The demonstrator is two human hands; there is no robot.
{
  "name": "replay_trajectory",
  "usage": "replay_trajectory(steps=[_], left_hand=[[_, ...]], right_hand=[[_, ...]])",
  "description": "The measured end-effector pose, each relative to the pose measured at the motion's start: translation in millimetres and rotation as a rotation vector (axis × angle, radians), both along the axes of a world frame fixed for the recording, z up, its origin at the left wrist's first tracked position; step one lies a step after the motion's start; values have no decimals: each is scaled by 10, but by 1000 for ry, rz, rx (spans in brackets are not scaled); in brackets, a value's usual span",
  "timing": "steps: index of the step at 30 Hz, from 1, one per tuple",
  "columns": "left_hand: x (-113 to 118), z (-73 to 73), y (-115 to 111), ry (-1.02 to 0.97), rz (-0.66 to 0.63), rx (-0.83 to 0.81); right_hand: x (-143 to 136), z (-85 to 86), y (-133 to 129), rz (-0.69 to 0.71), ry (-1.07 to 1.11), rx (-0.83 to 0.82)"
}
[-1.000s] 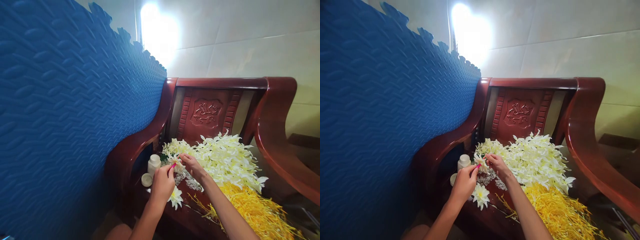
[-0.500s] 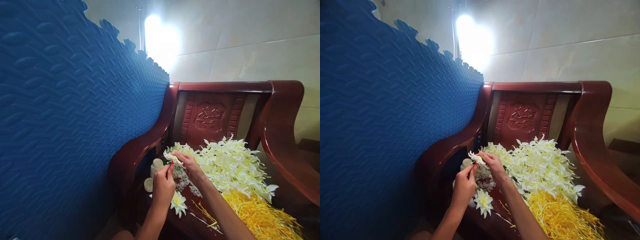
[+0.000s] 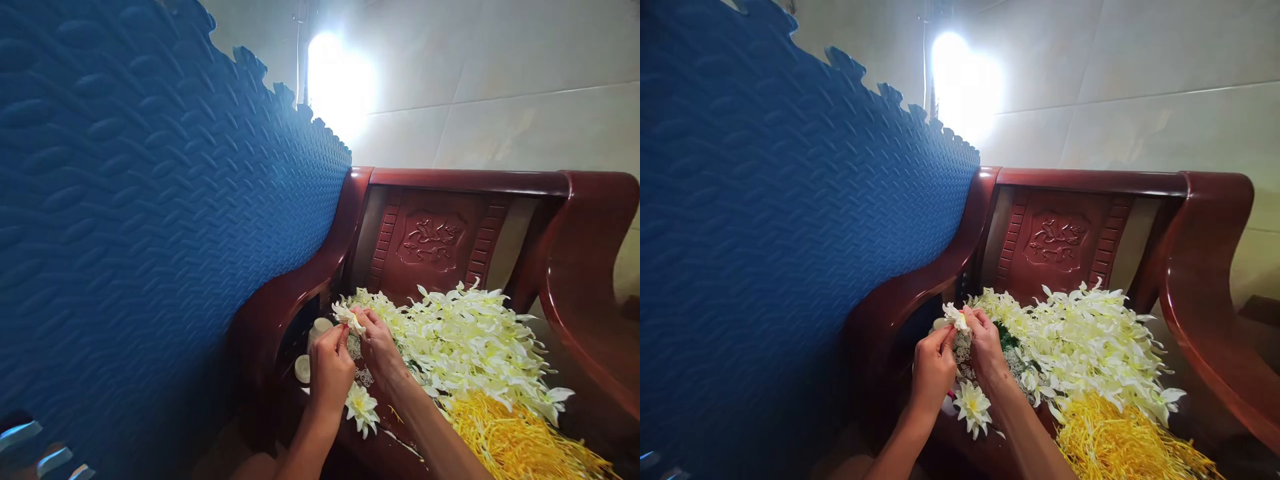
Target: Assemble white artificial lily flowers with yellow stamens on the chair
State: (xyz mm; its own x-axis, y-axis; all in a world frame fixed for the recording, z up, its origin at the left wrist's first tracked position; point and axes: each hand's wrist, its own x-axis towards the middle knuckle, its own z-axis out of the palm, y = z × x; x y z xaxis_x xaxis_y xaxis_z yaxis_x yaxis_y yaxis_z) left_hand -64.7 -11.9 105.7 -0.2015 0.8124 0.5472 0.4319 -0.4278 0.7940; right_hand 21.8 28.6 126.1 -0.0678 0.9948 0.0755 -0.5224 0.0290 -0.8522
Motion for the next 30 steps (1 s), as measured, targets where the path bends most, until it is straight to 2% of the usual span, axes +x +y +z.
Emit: replay_trajectory(steps=[5, 7, 11, 12, 14, 16, 21, 25, 30], left_hand=[[-40, 20, -17, 54, 36, -50], [-58, 33, -11, 102, 29, -54], [-87, 19, 27, 290, 30, -95], [-93, 3, 35, 346, 36, -117], [-101, -38, 44, 431, 53, -157], [-104, -77, 44, 481, 74, -181], [-75, -107, 39, 568, 80, -187], [4, -126, 1, 647, 84, -201], [138, -206, -151, 728, -10, -160]], right_hand=[[5, -27, -47, 48, -18, -63], [61, -70, -17, 24, -80, -49], [311, -200, 165, -39, -434, 8], [379, -229, 214, -65, -538, 29], [484, -268, 280, -217, -703, 80], [523, -285, 276, -307, -778, 130], [443, -344, 47, -143, -1061, 292], [447, -508, -87, -191, -1012, 229], [570, -690, -192, -311, -987, 125]])
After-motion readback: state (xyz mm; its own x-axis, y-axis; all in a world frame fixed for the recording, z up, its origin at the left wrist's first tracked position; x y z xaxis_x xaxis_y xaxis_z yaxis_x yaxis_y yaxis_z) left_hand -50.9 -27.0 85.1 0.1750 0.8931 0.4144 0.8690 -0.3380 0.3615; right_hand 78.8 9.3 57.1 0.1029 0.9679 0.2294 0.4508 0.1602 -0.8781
